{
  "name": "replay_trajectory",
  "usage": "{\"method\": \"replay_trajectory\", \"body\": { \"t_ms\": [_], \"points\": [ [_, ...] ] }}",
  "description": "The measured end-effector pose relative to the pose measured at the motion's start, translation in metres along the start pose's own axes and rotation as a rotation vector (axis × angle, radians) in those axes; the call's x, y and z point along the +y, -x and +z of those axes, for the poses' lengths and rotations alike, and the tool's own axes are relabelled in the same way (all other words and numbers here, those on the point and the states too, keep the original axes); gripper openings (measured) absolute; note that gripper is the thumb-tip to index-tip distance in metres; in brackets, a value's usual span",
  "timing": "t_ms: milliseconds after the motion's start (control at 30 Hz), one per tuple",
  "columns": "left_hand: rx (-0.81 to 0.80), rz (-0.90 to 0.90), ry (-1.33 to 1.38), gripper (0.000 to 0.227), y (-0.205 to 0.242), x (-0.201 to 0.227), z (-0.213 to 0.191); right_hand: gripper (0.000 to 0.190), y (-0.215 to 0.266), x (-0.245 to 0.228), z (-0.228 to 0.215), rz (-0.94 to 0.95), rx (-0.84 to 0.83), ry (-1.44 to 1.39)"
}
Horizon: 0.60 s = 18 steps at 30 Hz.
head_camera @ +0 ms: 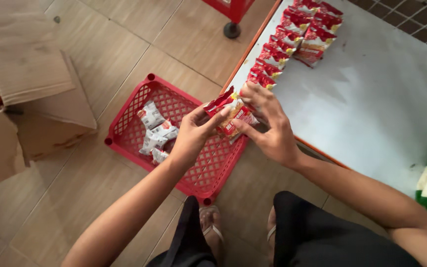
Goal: The person opens a cardboard box and transfers small snack packets into a red plastic basket. They then pick up the packets from the basket and arrange them in neat rows on a white surface.
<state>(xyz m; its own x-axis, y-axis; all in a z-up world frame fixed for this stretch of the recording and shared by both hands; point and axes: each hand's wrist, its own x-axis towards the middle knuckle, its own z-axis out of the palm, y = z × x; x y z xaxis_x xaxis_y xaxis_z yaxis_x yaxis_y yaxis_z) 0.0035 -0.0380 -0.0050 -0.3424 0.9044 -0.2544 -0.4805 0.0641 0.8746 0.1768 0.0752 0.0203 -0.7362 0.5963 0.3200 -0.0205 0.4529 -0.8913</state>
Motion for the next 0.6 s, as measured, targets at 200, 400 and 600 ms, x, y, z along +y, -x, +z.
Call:
{"method": "replay_trajectory", "body": {
  "t_ms": [200, 400, 600],
  "points": [
    [-0.015, 0.066, -0.145, 0.053, -0.003, 0.002, 0.010, 0.054, -0.016, 0.005, -0.019, 0.512, -0.159, 0.004],
    [-0.082, 0.047, -0.092, 0.054, -0.021, -0.005, 0.031, 0.036, -0.031, 0.022, -0.062, 0.436, -0.134, -0.285],
    [-0.084, 0.019, -0.055, 0.051, -0.029, -0.005, 0.048, 0.035, -0.053, 0.064, -0.139, 0.170, 0.254, -0.284]
  ]
}}
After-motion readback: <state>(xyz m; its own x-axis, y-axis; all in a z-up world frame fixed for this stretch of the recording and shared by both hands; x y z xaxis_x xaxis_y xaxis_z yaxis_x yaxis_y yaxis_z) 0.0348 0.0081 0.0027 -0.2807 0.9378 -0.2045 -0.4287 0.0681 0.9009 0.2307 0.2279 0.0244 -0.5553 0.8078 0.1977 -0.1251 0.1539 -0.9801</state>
